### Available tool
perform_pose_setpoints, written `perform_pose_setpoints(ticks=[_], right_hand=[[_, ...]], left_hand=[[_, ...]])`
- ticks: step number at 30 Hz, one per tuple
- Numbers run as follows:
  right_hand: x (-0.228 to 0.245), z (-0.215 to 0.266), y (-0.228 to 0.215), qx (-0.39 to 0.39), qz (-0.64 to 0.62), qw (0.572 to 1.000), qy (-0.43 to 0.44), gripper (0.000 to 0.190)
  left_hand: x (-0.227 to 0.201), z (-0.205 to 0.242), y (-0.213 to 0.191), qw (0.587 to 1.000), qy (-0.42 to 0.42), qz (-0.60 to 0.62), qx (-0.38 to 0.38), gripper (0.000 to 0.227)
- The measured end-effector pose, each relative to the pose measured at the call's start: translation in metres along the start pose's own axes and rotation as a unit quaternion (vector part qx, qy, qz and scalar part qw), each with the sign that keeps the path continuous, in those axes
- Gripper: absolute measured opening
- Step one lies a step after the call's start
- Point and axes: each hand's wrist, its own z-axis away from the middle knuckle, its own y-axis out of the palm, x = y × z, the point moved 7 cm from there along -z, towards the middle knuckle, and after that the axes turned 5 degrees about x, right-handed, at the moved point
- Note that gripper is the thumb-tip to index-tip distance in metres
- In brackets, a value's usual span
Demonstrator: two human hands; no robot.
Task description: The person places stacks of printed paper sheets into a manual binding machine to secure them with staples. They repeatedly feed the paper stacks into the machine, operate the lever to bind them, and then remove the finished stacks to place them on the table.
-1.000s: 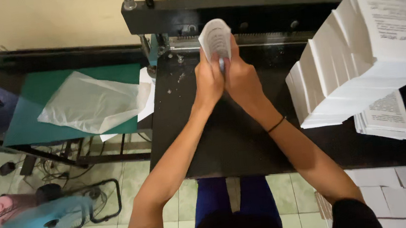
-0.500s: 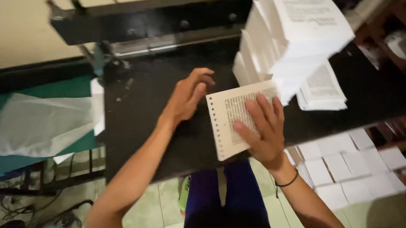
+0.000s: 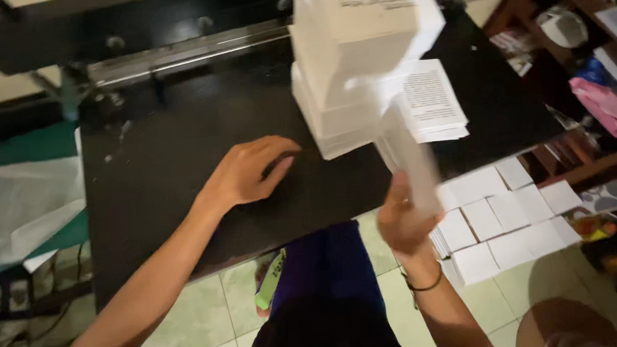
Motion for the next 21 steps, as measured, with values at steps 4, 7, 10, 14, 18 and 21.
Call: perform_pose_setpoints(ticks=[4,7,10,14,18,21], right_hand=[[-0.072,0.006,-0.056,-0.287,0.070,0.953,-0.065,0.045],[-0.037,-0.017,-0.075,-0.257,0.100,0.944,-0.181,0.052],[-0.053,-0.058,-0.050,-0.159,0.149,0.961,-0.169,0.063],[-0.144,-0.107,0.022,0.125,0.263,0.954,0.073,0.080],[-0.135,-0.119,-0.010,0.008,0.234,0.968,-0.094,0.045],[-0.119,-0.109,-0.060,-0.110,0.252,0.959,-0.064,0.048]], left_hand=[[0.006,0.004,-0.004,0.999,-0.023,-0.029,-0.040,0.017],[0.005,0.005,-0.006,0.998,-0.047,-0.022,-0.031,0.017],[0.008,0.005,-0.006,0.998,-0.053,-0.026,-0.016,0.016],[0.020,0.010,-0.007,0.997,-0.072,-0.026,-0.013,0.018],[0.041,0.013,-0.005,0.994,-0.102,-0.029,-0.016,0.018],[0.046,0.012,-0.006,0.993,-0.113,-0.021,-0.018,0.018]])
